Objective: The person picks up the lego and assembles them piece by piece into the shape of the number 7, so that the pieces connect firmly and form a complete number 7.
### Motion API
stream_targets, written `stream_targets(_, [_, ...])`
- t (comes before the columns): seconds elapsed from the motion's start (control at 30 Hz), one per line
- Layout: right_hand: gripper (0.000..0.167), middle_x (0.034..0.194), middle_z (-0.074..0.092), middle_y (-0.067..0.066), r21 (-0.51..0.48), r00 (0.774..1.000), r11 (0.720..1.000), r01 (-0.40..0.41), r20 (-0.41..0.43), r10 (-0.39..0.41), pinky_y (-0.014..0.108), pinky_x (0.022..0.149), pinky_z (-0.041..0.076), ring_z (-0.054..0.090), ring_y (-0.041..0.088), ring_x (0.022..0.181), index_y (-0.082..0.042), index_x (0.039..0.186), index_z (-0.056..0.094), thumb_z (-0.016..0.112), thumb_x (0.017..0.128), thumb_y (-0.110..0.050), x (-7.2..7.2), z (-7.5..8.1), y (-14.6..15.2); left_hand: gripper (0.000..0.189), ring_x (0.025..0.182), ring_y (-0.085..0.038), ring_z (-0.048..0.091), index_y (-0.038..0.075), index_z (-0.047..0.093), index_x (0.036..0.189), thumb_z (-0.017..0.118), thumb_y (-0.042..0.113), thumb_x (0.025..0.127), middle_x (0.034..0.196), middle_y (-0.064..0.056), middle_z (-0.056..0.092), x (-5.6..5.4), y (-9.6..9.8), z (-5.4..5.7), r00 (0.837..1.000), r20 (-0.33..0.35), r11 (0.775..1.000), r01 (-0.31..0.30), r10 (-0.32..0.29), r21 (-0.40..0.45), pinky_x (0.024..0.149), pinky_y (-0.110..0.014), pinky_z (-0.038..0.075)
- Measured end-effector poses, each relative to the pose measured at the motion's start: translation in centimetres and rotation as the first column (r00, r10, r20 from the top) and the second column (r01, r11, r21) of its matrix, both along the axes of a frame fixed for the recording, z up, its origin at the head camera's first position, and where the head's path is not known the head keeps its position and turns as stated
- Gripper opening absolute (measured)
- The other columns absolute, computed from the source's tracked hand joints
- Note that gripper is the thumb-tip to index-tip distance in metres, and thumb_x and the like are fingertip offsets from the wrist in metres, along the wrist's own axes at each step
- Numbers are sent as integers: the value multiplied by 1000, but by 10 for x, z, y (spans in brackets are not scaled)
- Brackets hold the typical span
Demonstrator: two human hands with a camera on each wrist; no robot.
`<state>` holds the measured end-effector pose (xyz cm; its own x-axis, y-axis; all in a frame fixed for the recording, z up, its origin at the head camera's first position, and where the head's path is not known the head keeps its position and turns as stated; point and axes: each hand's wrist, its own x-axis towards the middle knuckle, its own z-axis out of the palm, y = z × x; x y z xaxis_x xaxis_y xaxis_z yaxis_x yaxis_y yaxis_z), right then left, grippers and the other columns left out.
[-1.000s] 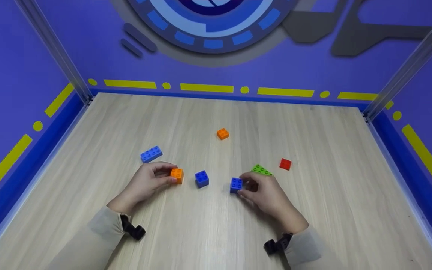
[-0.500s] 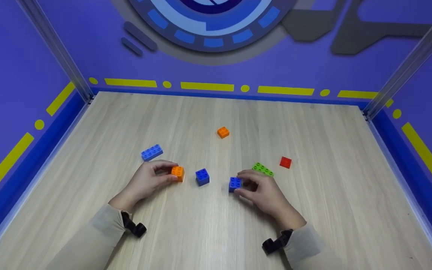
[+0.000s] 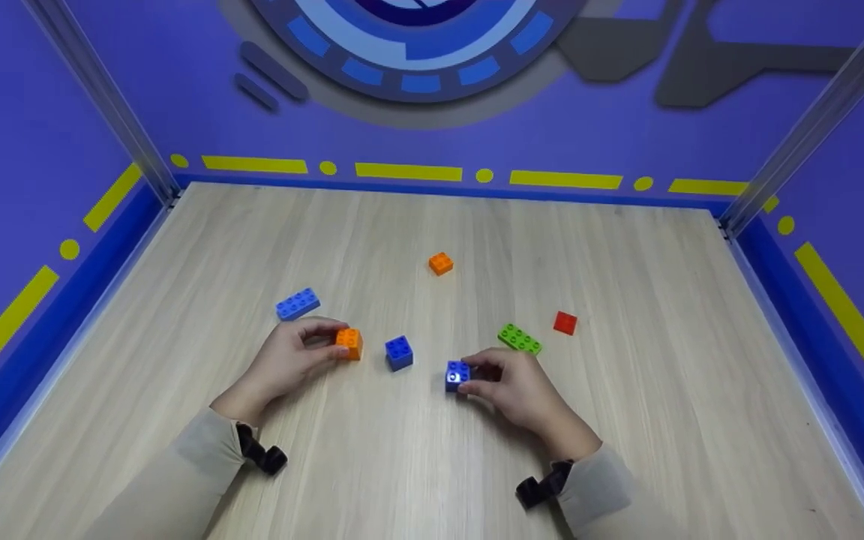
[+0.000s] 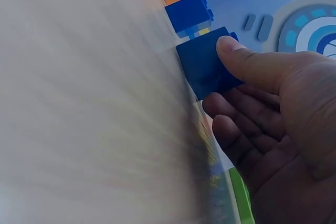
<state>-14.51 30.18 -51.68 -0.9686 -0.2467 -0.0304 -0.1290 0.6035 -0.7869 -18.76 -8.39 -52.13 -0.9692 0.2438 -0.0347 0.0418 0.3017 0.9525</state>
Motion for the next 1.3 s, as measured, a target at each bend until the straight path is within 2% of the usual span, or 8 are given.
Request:
stream_targets(0.17, [34,122,84,7,-2,1000,1000,-3,16,3,20,92,59,74,19,109,-10,128,84,92,95,-15,-1,0,0,37,135,-32,74,7,78,138,85,9,102,143,-15,75,4,8,15,999,-33,1000,-15,15,4,114,-40,62])
stream_targets(0.37, [33,114,82,7,-24,999,1000,-19,33,20,21,87,59,72,15,101,-7,128,82,91,96,-13,0,0,0,40,136,-29,72,6,76,141,85,13,103,144,-12,73,14,36,41,996,-74,997,48,-44,59,115,-34,61])
stream_targets(0.57, [36,108,79,7,-49,997,998,-32,72,35,21,79,57,68,15,94,-6,131,79,90,98,-17,0,0,-1,39,134,-25,74,8,77,140,86,16,103,142,-10,73,20,73,54,987,-118,989,118,-107,93,115,-35,61])
stream_targets(0.67, [37,102,76,10,-65,993,997,-44,103,50,23,70,57,66,16,84,-8,133,77,88,100,-19,0,0,0,37,134,-25,74,8,78,138,86,15,102,141,-10,75,22,91,54,980,-141,984,154,-140,92,115,-36,61])
stream_targets(0.87, [36,106,76,12,-95,990,994,-58,122,69,24,64,59,66,15,73,-7,134,74,86,102,-18,-1,-2,2,36,131,-19,74,9,80,134,88,17,100,138,-7,77,24,118,48,969,-150,973,210,-195,95,113,-26,60])
stream_targets(1.03, [34,103,76,10,-104,990,992,-69,115,81,24,63,58,65,12,70,-6,132,73,86,102,-15,-2,-4,1,35,129,-13,74,8,80,134,87,18,101,136,-6,78,25,129,44,968,-135,972,223,-211,79,112,-23,60])
stream_targets(1.3, [35,105,77,12,-118,991,989,-88,93,99,21,66,56,63,9,72,-3,132,72,86,102,-15,0,-3,3,37,128,-13,74,6,81,133,88,21,101,134,-6,78,27,136,35,964,-136,972,234,-228,29,112,-21,59])
